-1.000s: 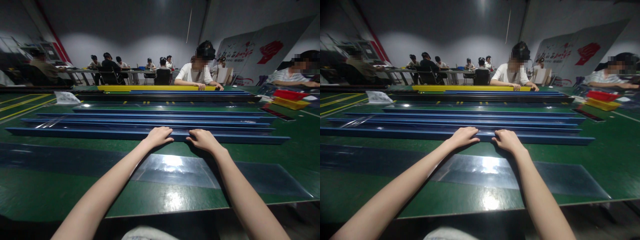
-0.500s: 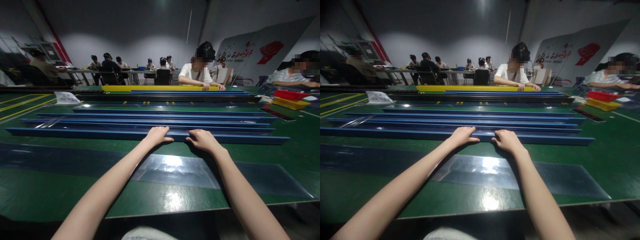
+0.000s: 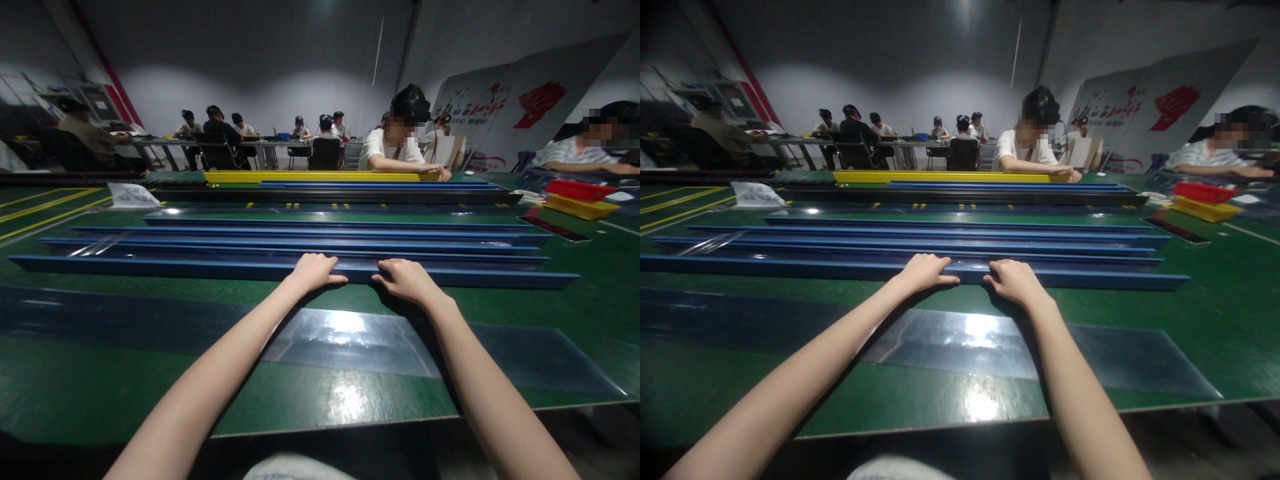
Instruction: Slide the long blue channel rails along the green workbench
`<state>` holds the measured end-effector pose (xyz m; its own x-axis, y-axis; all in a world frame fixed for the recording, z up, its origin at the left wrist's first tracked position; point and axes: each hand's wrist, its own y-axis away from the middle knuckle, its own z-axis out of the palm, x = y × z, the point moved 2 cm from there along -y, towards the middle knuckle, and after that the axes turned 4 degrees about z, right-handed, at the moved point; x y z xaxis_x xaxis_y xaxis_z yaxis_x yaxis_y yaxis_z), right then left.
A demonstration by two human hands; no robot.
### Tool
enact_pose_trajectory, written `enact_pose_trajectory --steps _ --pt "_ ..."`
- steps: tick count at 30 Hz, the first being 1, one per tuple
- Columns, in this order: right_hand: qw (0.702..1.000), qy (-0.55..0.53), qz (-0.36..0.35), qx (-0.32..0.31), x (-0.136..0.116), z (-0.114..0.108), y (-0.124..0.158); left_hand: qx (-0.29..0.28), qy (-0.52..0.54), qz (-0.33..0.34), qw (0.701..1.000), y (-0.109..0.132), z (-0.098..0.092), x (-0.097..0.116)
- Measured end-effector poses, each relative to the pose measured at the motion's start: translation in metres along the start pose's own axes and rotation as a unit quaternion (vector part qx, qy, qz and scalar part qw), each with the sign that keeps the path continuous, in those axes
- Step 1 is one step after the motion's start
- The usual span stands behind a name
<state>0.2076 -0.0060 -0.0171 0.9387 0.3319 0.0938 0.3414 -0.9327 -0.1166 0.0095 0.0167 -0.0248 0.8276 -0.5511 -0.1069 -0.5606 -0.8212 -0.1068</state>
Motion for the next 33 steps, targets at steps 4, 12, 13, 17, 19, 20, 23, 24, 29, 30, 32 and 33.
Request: enact_pose_trajectory --steps 4,12,13,17,19,20,23,24,29,30,32,33 --pt "1.0 0.004 -0.006 0.006 0.0006 0.0002 -0.0005 0.003 -0.005 0.005 1.0 -0.0005 0.0005 0.0003" --pt "1.0 0.002 0.004 -0.008 -0.0009 -0.0017 -0.0001 0.016 0.008 0.005 1.0 0.0 0.0017 -0.0007" --pt "1.0 0.001 0.006 -0.009 -0.0009 -0.0018 -0.0001 0.02 0.011 0.006 1.0 0.0003 0.0015 -0.0004" --pt "1.0 -0.002 0.003 -0.004 -0.0004 -0.0012 -0.0002 0.023 0.016 0.01 1.0 0.0007 0.002 0.0011" --pt "1.0 -0.002 -0.002 0.001 -0.0001 -0.0005 -0.0004 0.023 0.012 0.008 1.0 0.0004 0.0029 0.0012" --pt "1.0 -0.002 -0.004 0.004 0.0 -0.0003 -0.0004 0.023 0.008 0.008 1.0 0.0003 0.0034 0.0011" --pt "1.0 -0.001 -0.006 0.008 0.0001 -0.0001 -0.0003 0.024 -0.006 0.008 1.0 0.0003 0.0041 0.0009" --pt "1.0 -0.001 -0.007 0.009 0.0 -0.0001 -0.0003 0.025 -0.011 0.008 1.0 0.0005 0.0039 0.0008" --pt "1.0 -0.002 -0.007 0.01 -0.0002 0.0 -0.0002 0.018 -0.017 0.009 1.0 0.0017 0.002 0.0006" --pt "1.0 -0.003 -0.007 0.01 -0.0001 0.0003 -0.0003 0.016 -0.017 0.01 1.0 0.0017 0.0017 0.0006" --pt "1.0 -0.003 -0.007 0.01 0.0004 0.0011 -0.0005 0.015 -0.015 0.012 1.0 0.0015 0.0016 0.0006" --pt "1.0 -0.003 -0.007 0.01 0.0007 0.0015 -0.0007 0.014 -0.016 0.012 1.0 0.0014 0.0018 0.0006"
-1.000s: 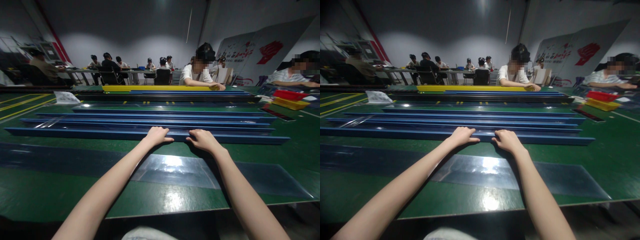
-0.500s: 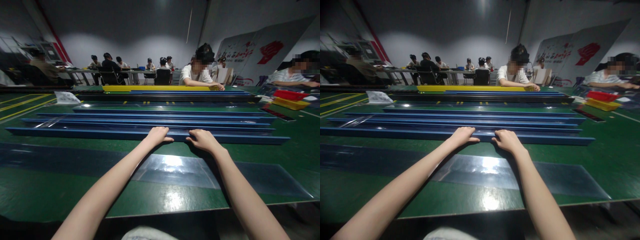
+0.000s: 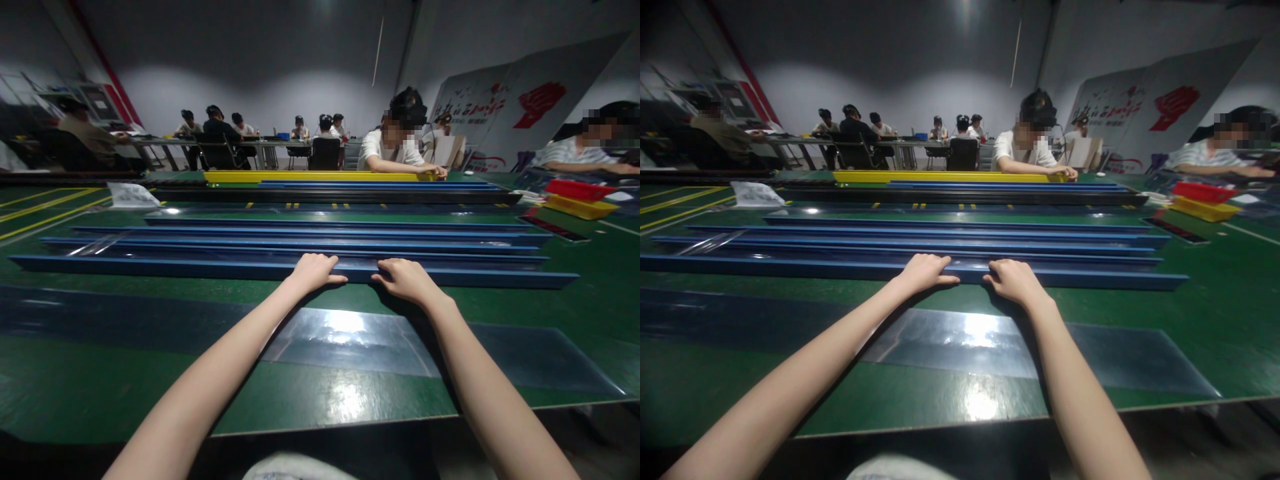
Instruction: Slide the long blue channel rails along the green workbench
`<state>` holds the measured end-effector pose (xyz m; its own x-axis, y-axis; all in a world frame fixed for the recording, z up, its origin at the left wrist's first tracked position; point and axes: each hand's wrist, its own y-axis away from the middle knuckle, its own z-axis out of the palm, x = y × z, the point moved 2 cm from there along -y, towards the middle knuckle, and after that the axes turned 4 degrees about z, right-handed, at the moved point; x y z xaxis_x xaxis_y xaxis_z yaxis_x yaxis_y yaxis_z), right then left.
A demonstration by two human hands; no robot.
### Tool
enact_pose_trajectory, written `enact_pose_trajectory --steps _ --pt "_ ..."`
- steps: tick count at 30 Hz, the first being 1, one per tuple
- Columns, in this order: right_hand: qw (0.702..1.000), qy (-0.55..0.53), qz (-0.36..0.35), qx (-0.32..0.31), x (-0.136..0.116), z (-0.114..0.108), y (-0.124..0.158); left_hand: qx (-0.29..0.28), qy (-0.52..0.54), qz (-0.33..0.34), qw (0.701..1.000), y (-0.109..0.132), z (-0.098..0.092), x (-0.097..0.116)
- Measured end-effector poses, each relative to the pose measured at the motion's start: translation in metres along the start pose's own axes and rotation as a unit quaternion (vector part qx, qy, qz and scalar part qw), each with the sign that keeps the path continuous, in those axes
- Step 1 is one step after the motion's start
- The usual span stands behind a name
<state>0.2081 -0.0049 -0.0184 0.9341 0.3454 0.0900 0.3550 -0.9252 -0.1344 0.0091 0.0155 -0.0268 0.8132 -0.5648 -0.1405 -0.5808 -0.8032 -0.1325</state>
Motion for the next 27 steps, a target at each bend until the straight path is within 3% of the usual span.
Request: enact_pose_trajectory --steps 27 --pt "1.0 0.007 0.011 -0.013 -0.0015 -0.0019 0.0 0.01 -0.006 0.001 1.0 -0.0001 0.0018 -0.0002"
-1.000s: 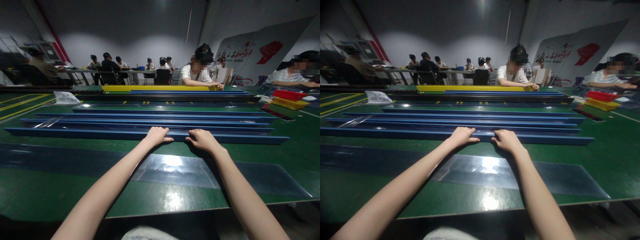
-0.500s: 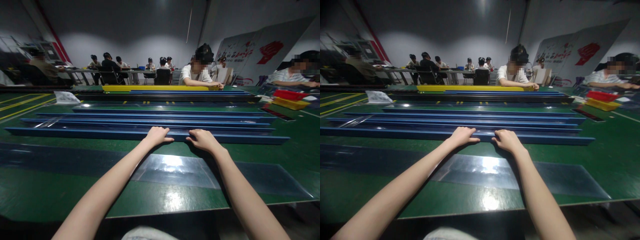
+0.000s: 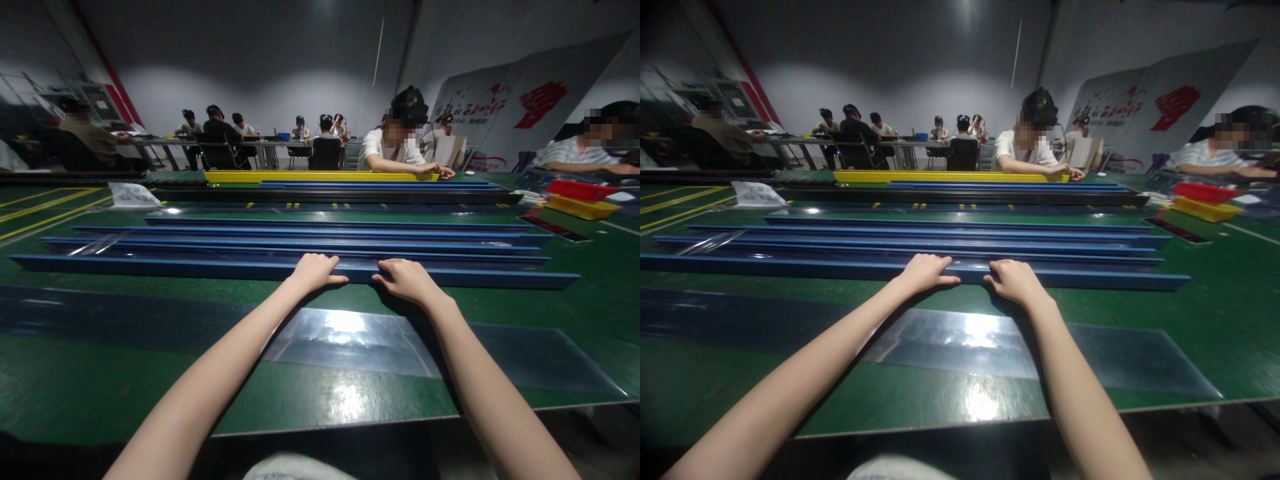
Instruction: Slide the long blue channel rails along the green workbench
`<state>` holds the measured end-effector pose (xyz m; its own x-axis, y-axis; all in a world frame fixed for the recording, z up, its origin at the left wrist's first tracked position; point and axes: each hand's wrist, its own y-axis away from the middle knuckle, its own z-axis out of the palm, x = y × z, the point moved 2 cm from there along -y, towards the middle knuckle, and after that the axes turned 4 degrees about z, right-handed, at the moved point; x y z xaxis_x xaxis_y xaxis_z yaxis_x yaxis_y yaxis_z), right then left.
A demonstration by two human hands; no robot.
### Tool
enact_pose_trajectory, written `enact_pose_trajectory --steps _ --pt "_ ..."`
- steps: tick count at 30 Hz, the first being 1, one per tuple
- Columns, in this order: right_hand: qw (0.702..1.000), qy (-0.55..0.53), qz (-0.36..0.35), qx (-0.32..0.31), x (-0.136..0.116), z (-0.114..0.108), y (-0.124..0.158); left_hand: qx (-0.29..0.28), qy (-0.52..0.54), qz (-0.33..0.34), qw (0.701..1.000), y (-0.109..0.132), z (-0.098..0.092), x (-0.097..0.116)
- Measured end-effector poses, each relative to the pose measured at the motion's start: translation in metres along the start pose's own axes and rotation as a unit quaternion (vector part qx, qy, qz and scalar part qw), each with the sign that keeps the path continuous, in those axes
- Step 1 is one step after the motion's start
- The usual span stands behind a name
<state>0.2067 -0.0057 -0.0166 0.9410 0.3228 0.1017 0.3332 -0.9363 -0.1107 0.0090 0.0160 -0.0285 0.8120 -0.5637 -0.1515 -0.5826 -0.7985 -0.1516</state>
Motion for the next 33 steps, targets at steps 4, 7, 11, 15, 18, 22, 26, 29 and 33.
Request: enact_pose_trajectory --steps 4,7,11,15,18,22,26,29,33 --pt "1.0 0.003 -0.005 0.006 0.0003 0.0005 0.0003 -0.008 0.002 -0.004 1.0 0.0 -0.001 0.0005" --pt "1.0 0.002 -0.005 0.005 0.0002 0.0004 0.0006 -0.013 0.004 -0.007 1.0 0.0 -0.0013 0.0008" --pt "1.0 0.001 -0.005 0.007 -0.0001 -0.0003 0.001 -0.007 0.005 -0.004 1.0 -0.0004 -0.0001 0.0006" --pt "1.0 -0.002 -0.005 0.005 0.0 -0.0004 0.0008 -0.006 0.009 -0.006 1.0 -0.0007 0.0009 0.0001" --pt "1.0 -0.003 -0.004 0.005 0.0003 -0.0001 0.0004 -0.007 0.005 -0.007 1.0 -0.0006 0.0005 0.0001" --pt "1.0 -0.002 -0.007 0.008 0.0002 -0.0004 0.0005 -0.011 0.007 -0.007 1.0 -0.0005 -0.0003 0.0003" --pt "1.0 -0.002 -0.006 0.003 -0.0004 -0.0015 0.0008 -0.014 0.006 -0.008 1.0 -0.0007 -0.0006 0.0005" --pt "1.0 -0.004 -0.002 -0.001 -0.0005 -0.0016 0.0008 -0.014 0.007 -0.008 1.0 -0.0005 -0.0011 0.0008" --pt "1.0 -0.002 -0.006 0.005 0.0 -0.0006 0.0005 -0.015 0.005 -0.009 1.0 0.0 -0.0018 0.0013"
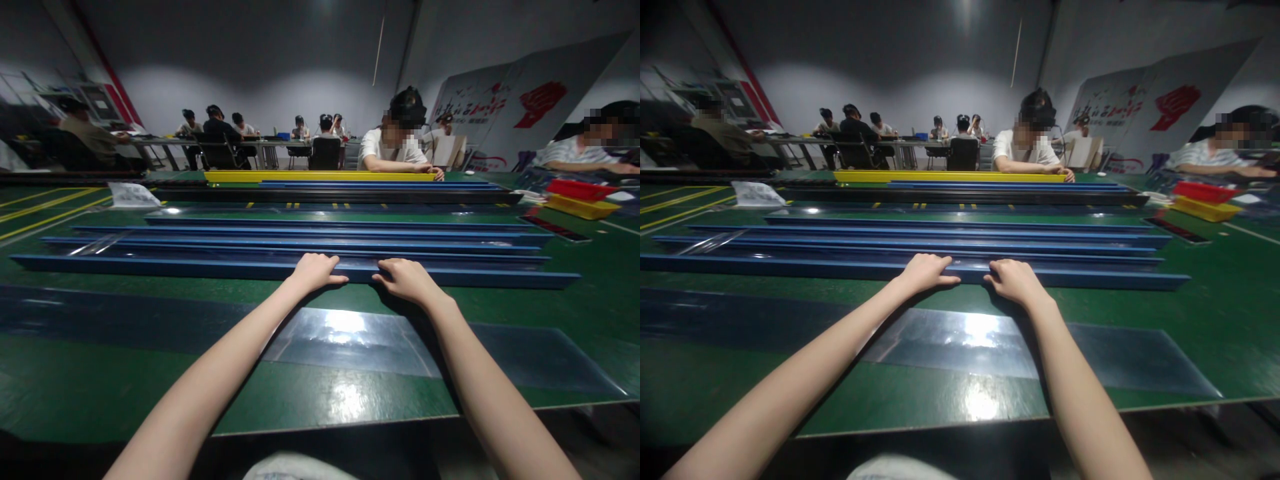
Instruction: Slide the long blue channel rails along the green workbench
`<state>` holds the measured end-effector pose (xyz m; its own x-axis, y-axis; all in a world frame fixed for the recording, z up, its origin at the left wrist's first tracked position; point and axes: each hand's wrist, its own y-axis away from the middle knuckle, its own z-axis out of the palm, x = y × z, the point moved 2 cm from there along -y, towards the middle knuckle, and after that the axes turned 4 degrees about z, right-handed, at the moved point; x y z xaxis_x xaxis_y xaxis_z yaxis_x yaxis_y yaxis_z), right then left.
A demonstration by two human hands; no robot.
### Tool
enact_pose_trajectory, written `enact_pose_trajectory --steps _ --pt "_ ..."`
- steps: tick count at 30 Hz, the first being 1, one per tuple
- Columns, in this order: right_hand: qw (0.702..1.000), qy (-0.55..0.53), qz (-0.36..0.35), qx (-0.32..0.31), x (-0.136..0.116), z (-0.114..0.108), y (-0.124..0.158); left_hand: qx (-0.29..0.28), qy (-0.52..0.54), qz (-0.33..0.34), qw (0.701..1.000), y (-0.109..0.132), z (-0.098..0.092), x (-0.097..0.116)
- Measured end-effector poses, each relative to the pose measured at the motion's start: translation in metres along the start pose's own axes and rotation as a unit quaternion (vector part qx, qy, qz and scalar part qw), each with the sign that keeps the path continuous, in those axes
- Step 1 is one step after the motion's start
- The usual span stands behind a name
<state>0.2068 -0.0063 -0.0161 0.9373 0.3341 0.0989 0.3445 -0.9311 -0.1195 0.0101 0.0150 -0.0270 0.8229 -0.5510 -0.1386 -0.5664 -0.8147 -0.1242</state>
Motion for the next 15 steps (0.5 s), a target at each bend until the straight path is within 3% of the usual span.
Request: enact_pose_trajectory --steps 15 --pt "1.0 0.001 0.0 -0.002 -0.0006 -0.0007 0.0002 0.007 0.004 0.003 1.0 -0.0003 0.0005 -0.0005"
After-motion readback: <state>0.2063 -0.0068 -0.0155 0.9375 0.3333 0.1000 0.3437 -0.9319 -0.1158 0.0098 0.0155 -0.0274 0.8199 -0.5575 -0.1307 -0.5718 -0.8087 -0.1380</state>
